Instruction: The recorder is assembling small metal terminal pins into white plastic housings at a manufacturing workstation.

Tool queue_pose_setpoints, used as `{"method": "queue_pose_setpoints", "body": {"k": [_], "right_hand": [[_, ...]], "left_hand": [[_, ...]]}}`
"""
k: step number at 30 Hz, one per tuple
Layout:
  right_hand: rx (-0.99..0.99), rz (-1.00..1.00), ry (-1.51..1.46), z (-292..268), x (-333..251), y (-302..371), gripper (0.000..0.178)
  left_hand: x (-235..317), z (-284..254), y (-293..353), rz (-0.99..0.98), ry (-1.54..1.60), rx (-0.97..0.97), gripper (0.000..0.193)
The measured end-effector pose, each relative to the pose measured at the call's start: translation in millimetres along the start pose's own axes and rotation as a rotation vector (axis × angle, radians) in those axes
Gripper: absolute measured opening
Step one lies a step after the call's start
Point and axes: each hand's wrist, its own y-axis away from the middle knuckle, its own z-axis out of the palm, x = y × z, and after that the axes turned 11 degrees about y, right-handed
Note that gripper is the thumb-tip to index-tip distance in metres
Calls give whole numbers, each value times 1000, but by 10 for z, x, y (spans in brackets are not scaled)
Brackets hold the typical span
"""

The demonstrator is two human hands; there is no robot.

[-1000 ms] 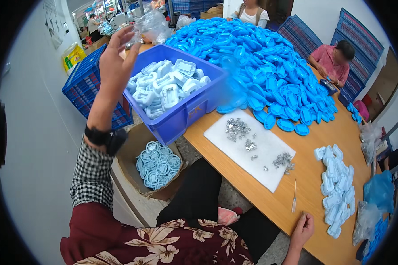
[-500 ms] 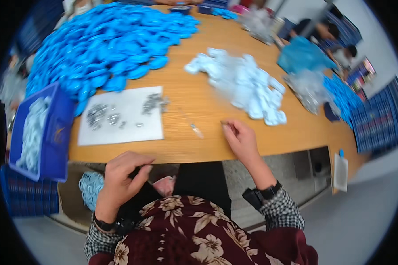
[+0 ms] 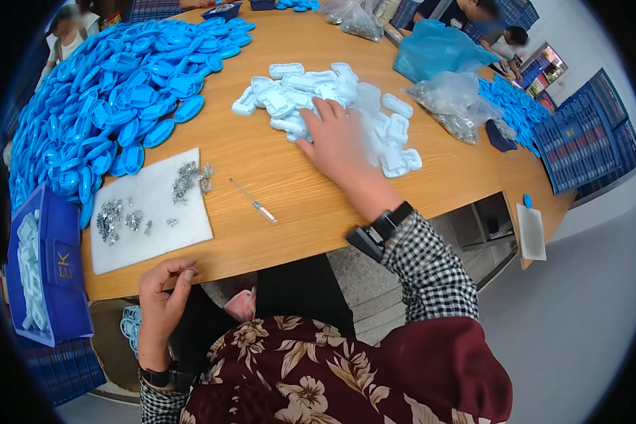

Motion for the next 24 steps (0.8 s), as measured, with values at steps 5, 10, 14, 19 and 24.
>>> {"method": "queue_pose_setpoints", "body": {"k": [5, 10, 14, 19, 24], "right_hand": [[-150, 46, -191, 147, 13, -37, 28], [31, 137, -409, 151, 258, 13, 22], [117, 522, -582, -197, 712, 13, 30], [298, 875, -147, -597, 2864, 460, 30], [288, 1061, 195, -1341, 3650, 755, 30]], "left_hand": [[-116, -9, -9, 42, -57, 17, 12], [-219, -18, 44, -77, 105, 68, 12], [-317, -59, 57, -142, 169, 84, 15], [-367, -54, 79, -121, 225, 84, 14], [-366, -147, 127, -148, 239, 104, 14]]}}
